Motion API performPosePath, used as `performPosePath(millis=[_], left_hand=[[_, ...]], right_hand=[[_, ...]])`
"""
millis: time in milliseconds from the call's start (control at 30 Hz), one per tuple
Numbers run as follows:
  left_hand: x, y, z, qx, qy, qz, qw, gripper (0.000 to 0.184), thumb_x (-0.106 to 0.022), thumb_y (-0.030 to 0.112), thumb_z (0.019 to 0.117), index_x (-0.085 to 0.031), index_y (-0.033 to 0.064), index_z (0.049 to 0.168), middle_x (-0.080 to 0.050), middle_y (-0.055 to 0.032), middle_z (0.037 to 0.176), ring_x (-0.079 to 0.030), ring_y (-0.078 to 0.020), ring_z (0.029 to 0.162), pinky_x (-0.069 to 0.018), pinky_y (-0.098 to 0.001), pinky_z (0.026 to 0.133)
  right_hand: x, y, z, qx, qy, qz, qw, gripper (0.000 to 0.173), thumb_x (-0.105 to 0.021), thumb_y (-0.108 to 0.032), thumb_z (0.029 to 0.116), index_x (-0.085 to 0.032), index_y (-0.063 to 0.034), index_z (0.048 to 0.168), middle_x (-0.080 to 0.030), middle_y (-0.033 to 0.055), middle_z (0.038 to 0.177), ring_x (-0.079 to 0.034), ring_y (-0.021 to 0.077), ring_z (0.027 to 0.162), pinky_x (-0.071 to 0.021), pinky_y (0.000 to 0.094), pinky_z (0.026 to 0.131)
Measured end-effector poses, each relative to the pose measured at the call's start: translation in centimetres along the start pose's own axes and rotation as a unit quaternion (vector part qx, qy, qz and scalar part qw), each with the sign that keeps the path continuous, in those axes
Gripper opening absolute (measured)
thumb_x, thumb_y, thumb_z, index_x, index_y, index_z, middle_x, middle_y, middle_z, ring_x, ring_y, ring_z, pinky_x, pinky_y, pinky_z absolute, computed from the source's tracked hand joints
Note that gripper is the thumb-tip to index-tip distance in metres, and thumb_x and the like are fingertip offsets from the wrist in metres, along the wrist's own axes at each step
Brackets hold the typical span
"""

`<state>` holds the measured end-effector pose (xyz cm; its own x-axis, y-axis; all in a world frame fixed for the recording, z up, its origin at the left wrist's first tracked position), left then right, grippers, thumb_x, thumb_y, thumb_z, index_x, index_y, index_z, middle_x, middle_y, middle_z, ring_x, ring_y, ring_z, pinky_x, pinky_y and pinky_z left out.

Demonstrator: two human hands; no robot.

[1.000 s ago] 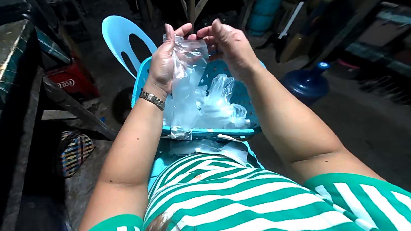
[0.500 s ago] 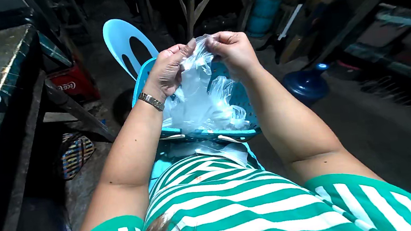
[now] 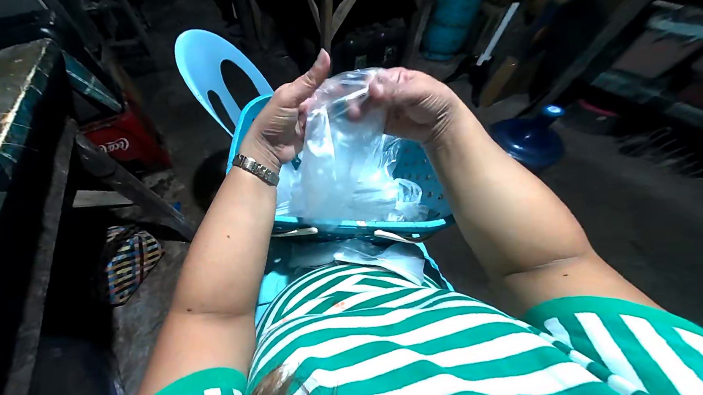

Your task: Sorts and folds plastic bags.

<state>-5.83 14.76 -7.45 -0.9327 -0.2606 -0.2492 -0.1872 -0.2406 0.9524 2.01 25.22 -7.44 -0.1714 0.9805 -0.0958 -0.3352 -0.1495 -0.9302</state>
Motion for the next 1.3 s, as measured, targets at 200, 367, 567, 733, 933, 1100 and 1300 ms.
performPosePath(millis=[200, 367, 567, 733, 933, 1100, 1300], left_hand=[[0.2, 0.4, 0.1, -0.048, -0.020, 0.016, 0.999, 0.028, -0.036, 0.019, 0.1093, -0.061, 0.0183, 0.096, -0.069, 0.0056, 0.081, -0.062, -0.0017, 0.067, -0.0526, -0.0179, 0.061], [0.3, 0.3, 0.0, -0.044, 0.001, -0.070, 0.997, 0.043, -0.024, 0.026, 0.1132, -0.061, 0.0137, 0.095, -0.070, 0.0013, 0.078, -0.069, -0.0055, 0.072, -0.0597, -0.0232, 0.067], [0.3, 0.2, -0.2, -0.085, -0.083, -0.026, 0.993, 0.021, -0.050, 0.020, 0.1006, -0.068, 0.0209, 0.089, -0.071, 0.0073, 0.080, -0.062, 0.0010, 0.065, -0.0505, -0.0165, 0.057], [1.2, 0.7, 0.3, -0.095, 0.043, -0.091, 0.990, 0.026, -0.031, 0.019, 0.1120, -0.055, 0.0121, 0.115, -0.070, -0.0035, 0.100, -0.070, -0.0155, 0.097, -0.0570, -0.0349, 0.093], [0.9, 0.4, 0.3, -0.062, 0.037, -0.100, 0.992, 0.033, -0.028, 0.025, 0.1134, -0.058, 0.0109, 0.114, -0.072, -0.0042, 0.093, -0.072, -0.0149, 0.087, -0.0613, -0.0327, 0.081], [0.5, 0.2, 0.0, -0.044, 0.009, -0.047, 0.998, 0.034, -0.029, 0.015, 0.1101, -0.062, 0.0133, 0.100, -0.072, -0.0002, 0.085, -0.068, -0.0065, 0.073, -0.0580, -0.0228, 0.071], [0.8, 1.1, -0.1, -0.178, -0.101, -0.105, 0.973, 0.035, -0.060, 0.033, 0.0948, -0.059, 0.0067, 0.118, -0.072, -0.0054, 0.107, -0.069, -0.0150, 0.103, -0.0552, -0.0332, 0.096]], right_hand=[[0.5, 0.5, -0.1, -0.056, 0.077, 0.003, 0.995, 0.035, -0.037, -0.037, 0.1087, -0.063, -0.0154, 0.101, -0.071, -0.0060, 0.084, -0.067, 0.0025, 0.075, -0.0586, 0.0220, 0.071], [-0.5, -0.3, -0.3, 0.042, -0.046, -0.016, 0.998, 0.012, -0.082, -0.031, 0.0837, -0.075, -0.0255, 0.092, -0.074, -0.0135, 0.084, -0.068, -0.0034, 0.075, -0.0585, 0.0184, 0.070], [0.6, -0.7, 0.2, 0.061, 0.114, 0.101, 0.987, 0.032, -0.036, -0.017, 0.1060, -0.066, -0.0191, 0.093, -0.072, -0.0056, 0.084, -0.069, 0.0030, 0.080, -0.0589, 0.0240, 0.078], [1.2, 1.6, 0.6, -0.022, 0.086, -0.014, 0.996, 0.025, -0.062, -0.027, 0.0964, -0.062, -0.0150, 0.118, -0.070, -0.0039, 0.099, -0.067, 0.0060, 0.088, -0.0578, 0.0253, 0.076], [0.7, 1.0, 0.4, 0.018, -0.010, 0.049, 0.999, 0.036, -0.065, -0.011, 0.0928, -0.060, -0.0067, 0.129, -0.072, 0.0035, 0.113, -0.069, 0.0116, 0.104, -0.0565, 0.0310, 0.095], [1.7, -0.2, 0.5, 0.044, 0.125, 0.149, 0.980, 0.022, -0.049, -0.013, 0.0995, -0.066, -0.0059, 0.110, -0.073, 0.0100, 0.103, -0.071, 0.0202, 0.097, -0.0595, 0.0377, 0.089], [1.7, 0.1, 0.6, 0.021, 0.087, 0.106, 0.990, 0.033, -0.038, -0.034, 0.1003, -0.065, -0.0167, 0.098, -0.073, 0.0023, 0.095, -0.071, 0.0145, 0.089, -0.0602, 0.0352, 0.078]])
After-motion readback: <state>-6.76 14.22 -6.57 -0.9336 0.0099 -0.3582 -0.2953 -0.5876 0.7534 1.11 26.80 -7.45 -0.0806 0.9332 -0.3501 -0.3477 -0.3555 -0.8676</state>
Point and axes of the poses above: each hand's wrist, its own z-axis towards the middle knuckle, its own x-axis out of the back of the hand, y = z × x, the point moved 7 cm from there along z, towards the middle knuckle
